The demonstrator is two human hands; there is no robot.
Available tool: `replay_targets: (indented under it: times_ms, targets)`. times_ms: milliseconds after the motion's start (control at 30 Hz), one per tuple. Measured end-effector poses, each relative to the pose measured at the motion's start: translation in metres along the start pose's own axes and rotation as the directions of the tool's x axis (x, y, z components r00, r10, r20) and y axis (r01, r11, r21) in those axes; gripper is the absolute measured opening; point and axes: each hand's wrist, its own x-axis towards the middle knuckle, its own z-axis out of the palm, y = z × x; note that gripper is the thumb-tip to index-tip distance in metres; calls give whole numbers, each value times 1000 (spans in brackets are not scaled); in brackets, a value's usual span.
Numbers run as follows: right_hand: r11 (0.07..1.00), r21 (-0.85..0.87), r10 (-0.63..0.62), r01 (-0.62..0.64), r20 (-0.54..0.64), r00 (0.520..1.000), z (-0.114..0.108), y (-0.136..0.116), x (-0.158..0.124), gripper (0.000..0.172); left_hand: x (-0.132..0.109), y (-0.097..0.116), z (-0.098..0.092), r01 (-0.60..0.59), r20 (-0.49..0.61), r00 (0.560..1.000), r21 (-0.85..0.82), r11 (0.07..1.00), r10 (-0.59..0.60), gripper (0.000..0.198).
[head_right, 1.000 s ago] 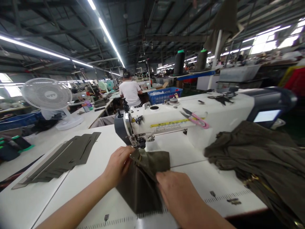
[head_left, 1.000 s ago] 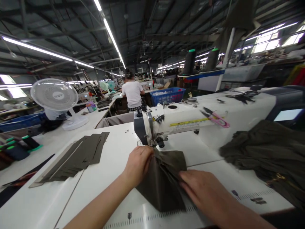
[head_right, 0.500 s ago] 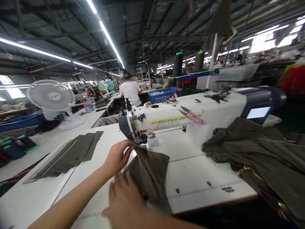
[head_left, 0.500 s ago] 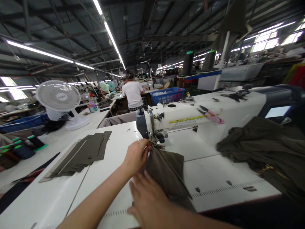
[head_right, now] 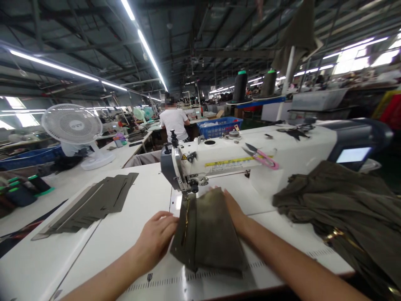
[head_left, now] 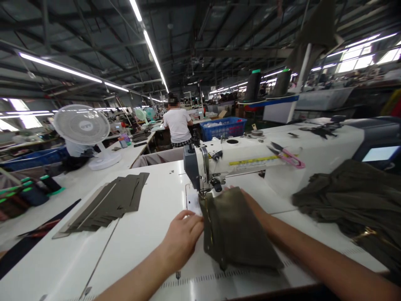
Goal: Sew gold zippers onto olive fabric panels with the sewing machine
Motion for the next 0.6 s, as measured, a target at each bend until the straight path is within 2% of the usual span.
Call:
replay_targets:
  times_ms: [67,167,267,333,400,433,500,600]
  targets:
    - [999,14,30,-30,36,999,10,27,-2,34,-8,4,-1,3,96,995,-53,999,2,22]
    - [976,153,132,-152,135,982,9,40,-4,39,-4,1,-2,173,159,975,-126,977,-152,26]
    - [852,378,307,-364,203,930,-6,33,-2,38,11,-10,6,280,169,950,-99,955,-261,29]
    - [742,436,481,-510,185,857,-17,29,0,46,18,-14,14,288,211,939,-53,956,-271,27]
    - [673,411,592,-615,200,781,-24,27,1,53,21,-13,19,287,244,929,-3,958,-278,24]
    - [664,382,607,-643,227,762,-26,27,1,52,21,-11,20,285,251,926,19,958,-281,24]
    - [676,330,597,-659,280,752,-26,27,3,44,21,-7,21,280,258,925,42,959,-281,26]
    - [691,274,624,-669,242,743,-23,24,12,30,21,-4,20,289,259,921,46,956,-291,29]
